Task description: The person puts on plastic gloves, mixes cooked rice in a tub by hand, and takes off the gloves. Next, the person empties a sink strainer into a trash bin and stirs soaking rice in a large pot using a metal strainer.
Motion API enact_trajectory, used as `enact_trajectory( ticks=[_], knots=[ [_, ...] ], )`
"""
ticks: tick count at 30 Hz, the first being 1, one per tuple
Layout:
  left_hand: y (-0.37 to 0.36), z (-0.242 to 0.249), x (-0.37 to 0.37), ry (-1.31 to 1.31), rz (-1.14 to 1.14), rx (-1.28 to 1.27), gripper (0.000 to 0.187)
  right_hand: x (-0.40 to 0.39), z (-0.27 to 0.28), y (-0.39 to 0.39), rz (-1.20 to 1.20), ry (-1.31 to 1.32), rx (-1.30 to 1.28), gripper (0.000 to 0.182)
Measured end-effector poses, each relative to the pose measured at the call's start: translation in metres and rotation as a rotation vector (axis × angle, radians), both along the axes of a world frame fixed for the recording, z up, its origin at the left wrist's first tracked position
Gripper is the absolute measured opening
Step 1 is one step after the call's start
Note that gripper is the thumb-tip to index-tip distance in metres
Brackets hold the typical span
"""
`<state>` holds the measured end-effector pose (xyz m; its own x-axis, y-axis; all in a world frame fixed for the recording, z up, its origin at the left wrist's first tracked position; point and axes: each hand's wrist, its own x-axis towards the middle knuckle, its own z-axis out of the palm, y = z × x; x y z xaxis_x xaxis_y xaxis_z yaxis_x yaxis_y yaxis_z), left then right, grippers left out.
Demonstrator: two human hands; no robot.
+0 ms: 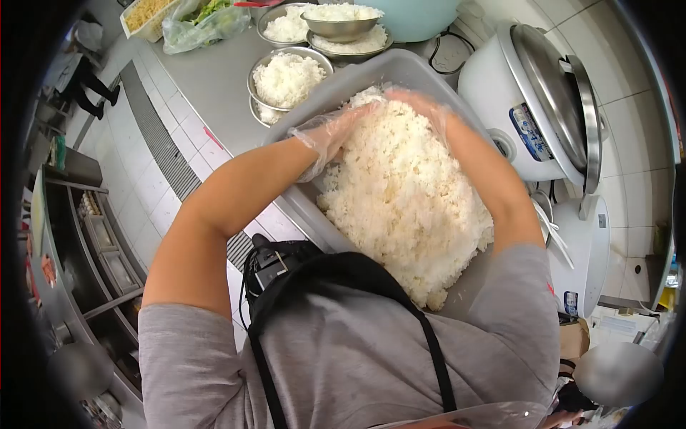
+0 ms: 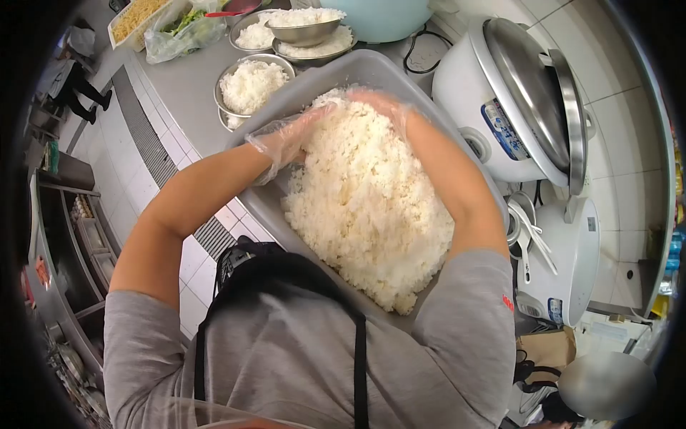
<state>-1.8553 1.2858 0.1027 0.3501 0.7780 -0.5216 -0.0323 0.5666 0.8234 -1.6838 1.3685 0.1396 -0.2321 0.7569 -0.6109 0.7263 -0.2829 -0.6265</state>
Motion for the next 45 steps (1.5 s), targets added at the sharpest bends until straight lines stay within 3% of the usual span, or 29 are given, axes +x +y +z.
enact_trajectory(
  ticks=[2,4,5,7,8,9,10,11,12,13,15,16,17,19,20,21,23,24,26,27,28,30,32,35,37,39,41,43,45],
  knots=[
    [0.005,-0.006,0.003,-0.055,0.011,0.005,0.079,0.012,-0.013,0.005,-0.03,-0.034,0.053,0.07],
    [0.006,-0.01,0.006,-0.258,0.064,0.078,0.07,0.031,-0.028,0.011,0.266,0.39,-0.035,0.071],
    [0.003,-0.008,0.011,-0.25,0.046,0.065,0.07,0.035,-0.021,0.0,0.245,0.4,-0.04,0.071],
    [0.0,0.01,0.018,-0.194,-0.013,0.354,0.057,0.038,0.021,-0.028,0.219,0.156,0.157,0.065],
    [-0.002,0.016,0.021,-0.099,-0.002,0.298,0.051,0.043,0.03,-0.039,0.2,0.161,0.163,0.065],
    [0.003,0.007,0.025,-0.099,-0.018,0.296,0.051,0.051,0.036,-0.052,0.348,0.144,0.396,0.063],
    [0.008,-0.008,0.03,0.078,-0.121,0.577,0.047,0.059,0.039,-0.067,0.496,0.117,0.62,0.061],
    [0.005,-0.011,0.036,0.251,-0.223,0.856,0.043,0.065,0.04,-0.082,0.48,0.109,0.609,0.061],
    [0.001,-0.012,0.043,-0.025,-0.204,0.707,0.032,0.07,0.042,-0.096,0.366,0.034,0.534,0.055],
    [-0.002,-0.012,0.049,-0.035,-0.217,0.708,0.032,0.075,0.043,-0.107,0.253,-0.04,0.462,0.049],
    [-0.023,0.031,0.058,0.419,-0.345,0.834,0.032,0.098,0.026,-0.124,0.151,0.002,0.568,0.046],
    [-0.015,0.014,0.065,0.959,-0.649,1.538,0.036,0.104,0.028,-0.133,0.097,-0.135,0.573,0.044],
    [-0.003,-0.009,0.068,0.941,-0.661,1.556,0.036,0.111,0.03,-0.142,0.039,-0.274,0.576,0.043],
    [0.016,-0.045,0.072,0.771,-0.426,1.207,0.039,0.139,0.005,-0.148,-0.081,-0.459,0.658,0.047],
    [-0.017,0.032,0.071,0.938,-0.313,0.823,0.043,0.155,-0.008,-0.147,-0.18,-0.631,0.734,0.051],
    [-0.013,0.037,0.068,0.938,-0.325,0.841,0.043,0.171,-0.016,-0.146,-0.201,-0.632,0.738,0.051],
    [0.002,0.041,0.057,1.319,-0.945,1.282,0.056,0.197,-0.026,-0.146,-0.399,-0.243,0.641,0.064],
    [0.009,0.037,0.06,1.315,-0.959,1.292,0.056,0.19,0.003,-0.153,0.013,-0.163,0.586,0.079],
    [0.014,0.027,0.069,0.327,-0.527,1.132,0.059,0.175,0.023,-0.163,-0.163,-0.222,0.446,0.081],
    [0.007,0.038,0.076,0.316,-0.549,1.133,0.059,0.171,0.025,-0.169,-0.318,-0.281,0.31,0.086],
    [0.001,0.052,0.087,0.439,-0.754,1.002,0.063,0.17,0.021,-0.176,-0.318,-0.472,0.342,0.091],
    [-0.025,0.082,0.107,0.562,-0.955,0.865,0.068,0.153,0.043,-0.201,-0.356,-0.313,0.249,0.091],
    [-0.068,0.096,0.117,1.14,-1.075,1.167,0.07,0.145,0.048,-0.219,-0.324,-0.08,0.074,0.092],
    [-0.089,0.081,0.101,1.222,-1.075,1.334,0.071,0.137,0.025,-0.259,-0.169,-0.354,0.233,0.098],
    [-0.077,0.072,0.07,1.148,-1.025,1.37,0.072,0.118,0.019,-0.278,-0.118,-0.335,0.273,0.102],
    [-0.06,0.074,0.039,1.05,-0.942,0.961,0.077,0.089,0.016,-0.285,-0.063,-0.311,0.314,0.107],
    [-0.034,0.027,0.009,1.048,-0.881,0.888,0.077,0.058,0.015,-0.284,-0.298,-0.325,0.217,0.113],
    [-0.021,0.014,0.0,1.04,-0.818,0.813,0.078,0.044,0.002,-0.275,-0.256,-0.252,0.321,0.111],
    [-0.019,0.022,-0.007,0.626,-0.684,0.34,0.076,0.026,0.001,-0.261,-0.213,-0.179,0.416,0.109]
  ],
)
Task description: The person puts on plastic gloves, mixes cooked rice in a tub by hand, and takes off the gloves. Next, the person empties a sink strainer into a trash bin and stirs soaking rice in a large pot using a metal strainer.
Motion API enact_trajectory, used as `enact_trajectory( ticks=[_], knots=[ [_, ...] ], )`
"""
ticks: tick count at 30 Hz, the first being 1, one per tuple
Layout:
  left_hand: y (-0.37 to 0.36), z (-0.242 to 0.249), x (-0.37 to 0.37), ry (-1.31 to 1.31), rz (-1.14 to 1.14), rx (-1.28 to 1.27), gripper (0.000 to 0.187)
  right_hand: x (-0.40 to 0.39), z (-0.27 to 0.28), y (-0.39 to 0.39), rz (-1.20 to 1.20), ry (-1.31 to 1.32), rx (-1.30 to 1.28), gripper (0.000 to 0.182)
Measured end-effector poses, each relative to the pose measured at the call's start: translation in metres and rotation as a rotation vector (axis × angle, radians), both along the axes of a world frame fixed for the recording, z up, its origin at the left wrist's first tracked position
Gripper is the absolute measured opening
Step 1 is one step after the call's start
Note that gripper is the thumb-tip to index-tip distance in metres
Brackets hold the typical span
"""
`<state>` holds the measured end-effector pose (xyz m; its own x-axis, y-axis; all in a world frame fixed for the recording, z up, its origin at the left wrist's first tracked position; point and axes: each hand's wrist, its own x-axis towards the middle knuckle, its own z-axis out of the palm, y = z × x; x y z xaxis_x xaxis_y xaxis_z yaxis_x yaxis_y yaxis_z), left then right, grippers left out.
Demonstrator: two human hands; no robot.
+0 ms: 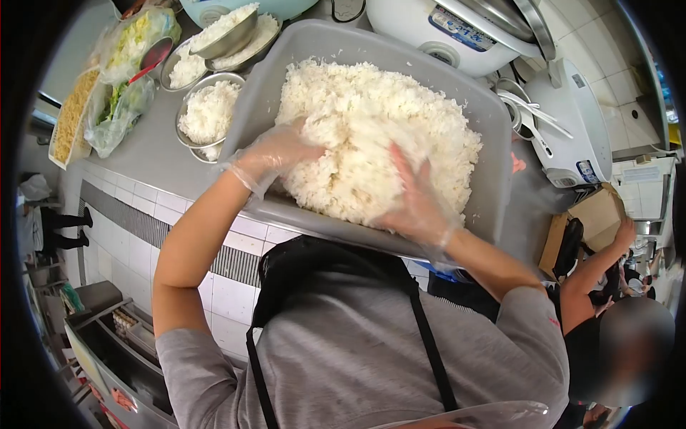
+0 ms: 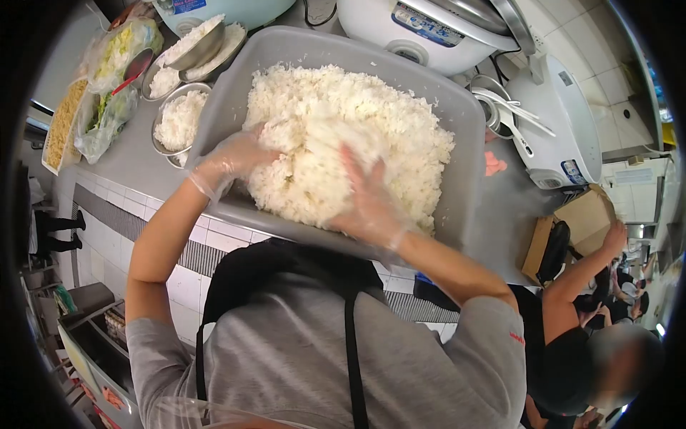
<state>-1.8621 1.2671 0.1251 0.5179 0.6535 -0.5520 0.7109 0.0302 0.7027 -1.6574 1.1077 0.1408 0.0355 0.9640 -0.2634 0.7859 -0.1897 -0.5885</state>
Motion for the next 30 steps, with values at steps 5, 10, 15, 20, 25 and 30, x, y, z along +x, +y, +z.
enact_trajectory(
  ticks=[5,10,15,20,25,30],
  knots=[
    [0.008,-0.021,-0.007,-0.316,-0.035,0.241,0.064,-0.042,0.024,0.08,0.176,0.007,-0.16,0.086],
    [0.028,-0.036,-0.012,0.16,-0.279,0.813,0.044,-0.024,-0.031,0.129,0.223,0.824,0.142,0.052],
    [0.03,-0.028,0.01,0.132,-0.285,1.044,0.038,0.013,0.04,0.119,0.127,-0.024,-0.187,0.052],
    [0.02,-0.018,0.074,-0.584,0.192,0.579,0.058,0.084,0.028,0.116,0.209,0.206,0.2,0.068],
    [-0.004,0.035,0.099,-0.019,-0.354,0.517,0.075,0.11,0.022,0.111,0.411,-0.311,-0.107,0.065],
    [-0.06,0.033,0.059,0.157,-0.522,0.774,0.087,0.181,-0.02,0.054,0.19,-0.262,-0.306,0.06]
  ],
)
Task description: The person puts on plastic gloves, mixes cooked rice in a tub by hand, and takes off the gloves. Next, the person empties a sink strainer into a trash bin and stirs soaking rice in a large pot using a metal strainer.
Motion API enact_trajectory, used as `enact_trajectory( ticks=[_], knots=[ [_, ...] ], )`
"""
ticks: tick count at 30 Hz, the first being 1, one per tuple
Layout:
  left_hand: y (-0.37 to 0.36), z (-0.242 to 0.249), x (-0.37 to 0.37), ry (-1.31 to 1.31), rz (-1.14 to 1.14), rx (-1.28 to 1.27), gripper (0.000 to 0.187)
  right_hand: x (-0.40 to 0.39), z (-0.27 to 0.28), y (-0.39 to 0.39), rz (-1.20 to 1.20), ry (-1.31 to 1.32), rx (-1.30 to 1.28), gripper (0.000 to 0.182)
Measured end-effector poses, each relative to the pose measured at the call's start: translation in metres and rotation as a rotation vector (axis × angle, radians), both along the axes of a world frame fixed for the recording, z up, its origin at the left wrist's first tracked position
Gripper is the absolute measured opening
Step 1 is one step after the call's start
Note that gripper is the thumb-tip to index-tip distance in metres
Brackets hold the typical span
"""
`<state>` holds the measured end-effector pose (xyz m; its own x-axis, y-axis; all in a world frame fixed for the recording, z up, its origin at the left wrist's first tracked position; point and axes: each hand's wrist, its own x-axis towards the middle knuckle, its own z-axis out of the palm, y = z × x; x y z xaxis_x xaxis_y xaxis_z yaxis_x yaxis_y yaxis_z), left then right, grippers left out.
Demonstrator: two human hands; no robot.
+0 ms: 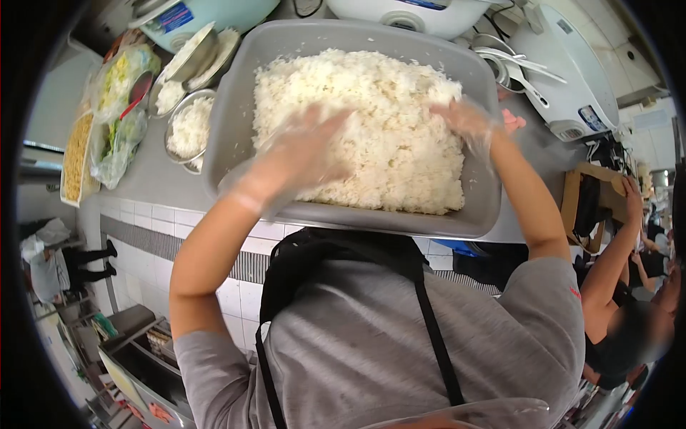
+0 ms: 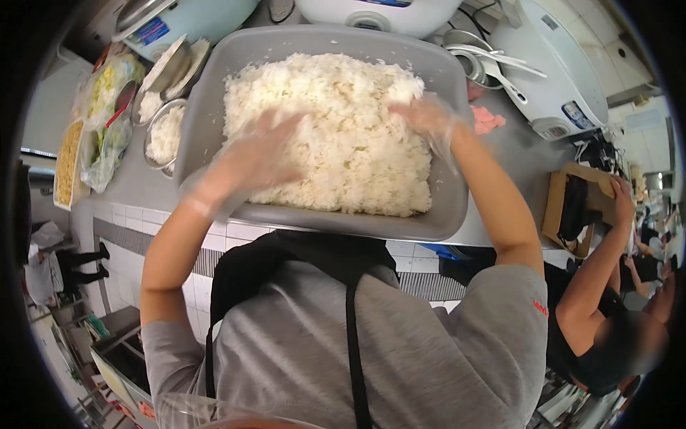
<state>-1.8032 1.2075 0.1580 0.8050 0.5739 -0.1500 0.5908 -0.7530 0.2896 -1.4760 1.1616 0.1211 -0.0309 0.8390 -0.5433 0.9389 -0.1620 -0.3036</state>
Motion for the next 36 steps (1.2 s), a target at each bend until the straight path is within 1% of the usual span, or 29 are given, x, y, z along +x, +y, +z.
enact_trajectory(
  ticks=[2,4,5,6,7,8,9,10,12,13,15,16,17,18,19,20,21,22,23,24,25,26,27,28,29,31,32,34,36],
  knots=[
    [-0.015,0.01,-0.01,0.072,0.039,-0.037,0.089,-0.029,0.018,-0.045,-0.563,0.464,-0.066,0.055],
    [-0.02,0.01,-0.013,0.173,0.122,-0.162,0.088,-0.045,-0.003,-0.07,-0.573,0.684,0.007,0.046],
    [-0.025,0.003,-0.006,0.074,0.183,-0.164,0.091,-0.053,-0.015,-0.073,-0.317,0.559,0.071,0.045],
    [-0.025,-0.004,0.003,0.075,0.181,-0.16,0.091,-0.063,-0.019,-0.073,-0.06,0.426,0.133,0.043],
    [-0.022,-0.01,0.013,-0.009,0.204,-0.248,0.091,-0.076,-0.019,-0.069,-0.061,0.427,0.137,0.043],
    [-0.02,-0.012,0.024,-0.094,0.224,-0.331,0.092,-0.094,-0.013,-0.06,-0.138,0.513,0.263,0.042],
    [-0.02,-0.001,0.034,-0.14,0.278,-0.391,0.08,-0.108,-0.007,-0.054,-0.214,0.598,0.386,0.042],
    [-0.011,-0.006,0.037,-0.138,0.275,-0.384,0.08,-0.115,0.0,-0.046,-0.215,0.601,0.394,0.042],
    [0.013,-0.026,0.04,-0.492,0.114,-0.213,0.062,-0.117,0.017,-0.023,-0.303,0.745,0.425,0.041],
    [0.024,-0.033,0.035,-0.644,0.142,-0.156,0.049,-0.113,0.031,-0.015,-0.299,0.746,0.431,0.041],
    [0.034,-0.01,0.03,-0.56,0.199,-0.187,0.049,-0.101,0.056,0.004,-0.199,0.475,0.408,0.041],
    [0.037,0.006,0.027,-0.469,0.257,-0.233,0.049,-0.094,0.054,0.013,-0.198,0.477,0.41,0.041],
    [0.038,0.027,0.025,-0.36,0.292,-0.248,0.052,-0.086,0.05,0.02,-0.15,0.532,0.526,0.045],
    [0.037,0.036,0.024,-0.361,0.293,-0.25,0.052,-0.082,0.05,0.024,-0.1,0.586,0.639,0.05],
    [0.036,0.043,0.023,-0.3,0.335,-0.126,0.054,-0.079,0.052,0.026,-0.02,0.717,0.651,0.06],
    [0.036,0.045,0.021,-0.238,0.377,-0.004,0.057,-0.079,0.052,0.032,-0.018,0.716,0.646,0.06],
    [0.038,0.046,0.021,-0.219,0.303,-0.124,0.063,-0.079,0.052,0.04,-0.077,0.638,0.57,0.068],
    [0.034,0.045,0.023,-0.223,0.305,-0.128,0.063,-0.08,0.053,0.045,-0.136,0.559,0.496,0.076],
    [0.025,0.043,0.028,-0.114,0.174,-0.161,0.066,-0.081,0.05,0.046,-0.135,0.556,0.493,0.076],
    [0.016,0.041,0.03,-0.005,0.04,-0.192,0.069,-0.083,0.044,0.047,-0.065,0.433,0.456,0.084],
    [-0.002,0.035,0.023,-0.078,-0.027,-0.076,0.074,-0.084,0.039,0.046,0.001,0.31,0.419,0.091],
    [-0.011,0.019,0.013,-0.081,-0.032,-0.076,0.074,-0.092,0.036,0.032,0.025,0.289,0.364,0.097],
    [-0.015,-0.005,0.0,-0.067,-0.095,0.153,0.074,-0.105,0.033,0.008,0.051,0.265,0.307,0.104],
    [-0.015,-0.018,-0.011,-0.052,-0.158,0.382,0.073,-0.113,0.027,-0.014,0.218,0.072,0.426,0.101],
    [-0.014,-0.017,-0.021,-0.058,-0.162,0.381,0.073,-0.12,0.023,-0.037,0.383,-0.123,0.54,0.099],
    [-0.006,-0.013,-0.039,0.16,0.114,0.07,0.071,-0.137,0.046,-0.074,0.262,-0.175,0.166,0.09],
    [-0.001,-0.016,-0.051,0.113,0.146,0.066,0.068,-0.135,0.046,-0.082,0.248,-0.181,0.167,0.09],
    [0.02,-0.037,-0.077,0.055,0.164,0.065,0.065,-0.122,0.042,-0.1,-0.088,-0.218,0.128,0.078],
    [0.046,-0.065,-0.097,0.038,0.206,0.098,0.052,-0.101,0.03,-0.101,-0.267,-0.221,0.049,0.068]
  ],
)
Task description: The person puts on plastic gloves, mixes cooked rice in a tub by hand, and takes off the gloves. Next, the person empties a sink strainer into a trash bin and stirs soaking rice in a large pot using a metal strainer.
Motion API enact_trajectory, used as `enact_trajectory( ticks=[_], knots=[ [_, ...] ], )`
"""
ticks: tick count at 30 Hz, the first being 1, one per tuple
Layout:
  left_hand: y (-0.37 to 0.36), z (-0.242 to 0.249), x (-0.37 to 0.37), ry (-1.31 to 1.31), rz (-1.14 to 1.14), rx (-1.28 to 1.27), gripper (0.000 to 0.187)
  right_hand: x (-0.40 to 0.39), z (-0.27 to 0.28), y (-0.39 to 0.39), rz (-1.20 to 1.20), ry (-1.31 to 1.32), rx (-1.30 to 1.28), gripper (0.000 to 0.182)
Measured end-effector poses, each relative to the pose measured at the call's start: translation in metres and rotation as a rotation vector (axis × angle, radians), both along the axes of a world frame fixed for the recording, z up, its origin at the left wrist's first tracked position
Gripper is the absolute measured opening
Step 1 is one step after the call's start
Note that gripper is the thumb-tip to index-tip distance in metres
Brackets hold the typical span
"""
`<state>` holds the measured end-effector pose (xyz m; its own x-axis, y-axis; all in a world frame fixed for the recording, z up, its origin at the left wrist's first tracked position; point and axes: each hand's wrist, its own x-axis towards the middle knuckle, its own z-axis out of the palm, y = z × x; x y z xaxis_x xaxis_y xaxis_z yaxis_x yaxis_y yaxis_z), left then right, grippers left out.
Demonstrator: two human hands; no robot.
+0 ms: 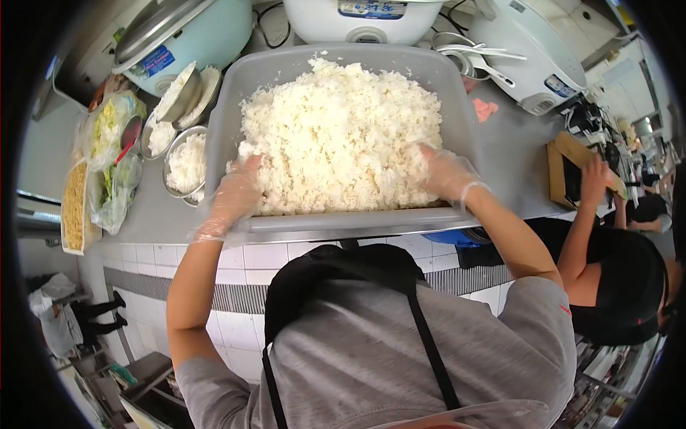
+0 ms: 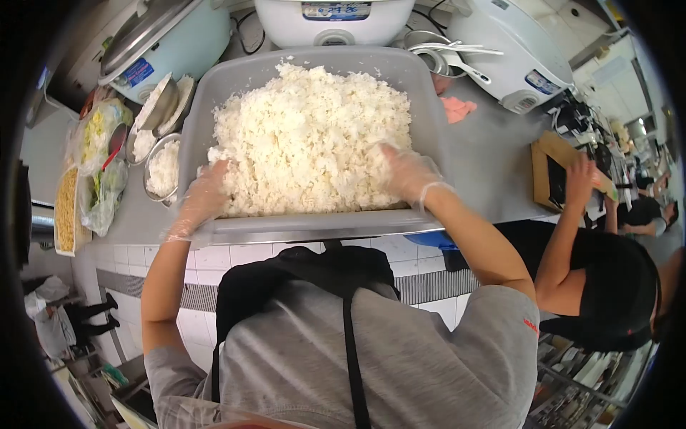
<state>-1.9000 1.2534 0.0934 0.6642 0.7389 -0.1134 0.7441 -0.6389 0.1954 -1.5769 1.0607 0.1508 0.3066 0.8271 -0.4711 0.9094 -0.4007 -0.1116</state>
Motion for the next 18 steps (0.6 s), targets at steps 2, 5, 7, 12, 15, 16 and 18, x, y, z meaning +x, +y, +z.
enact_trajectory(
  ticks=[2,5,7,12,15,16,18],
  knots=[
    [-0.001,0.01,0.002,-0.108,-0.002,-0.02,0.044,0.037,-0.045,-0.001,-0.025,0.074,0.102,0.062],
    [0.003,0.032,0.011,-0.16,0.006,-0.089,0.036,0.066,-0.103,0.016,-0.175,0.392,0.296,0.055],
    [0.004,0.06,0.025,-0.116,0.006,-0.126,0.036,0.058,-0.082,0.026,-0.304,0.627,0.397,0.056],
    [0.025,0.051,0.048,-0.372,0.003,-0.018,0.041,-0.017,0.044,0.085,0.182,0.143,0.426,0.069],
    [0.048,0.015,0.052,-0.574,-0.171,0.022,0.035,0.041,0.009,0.161,0.155,0.284,0.421,0.063],
    [0.051,0.012,0.052,-0.684,-0.183,0.009,0.041,0.056,-0.008,0.183,0.249,0.29,0.388,0.061],
    [0.047,0.021,0.044,-0.63,-0.217,-0.071,0.05,0.039,-0.043,0.217,0.004,0.513,0.488,0.062]
  ],
)
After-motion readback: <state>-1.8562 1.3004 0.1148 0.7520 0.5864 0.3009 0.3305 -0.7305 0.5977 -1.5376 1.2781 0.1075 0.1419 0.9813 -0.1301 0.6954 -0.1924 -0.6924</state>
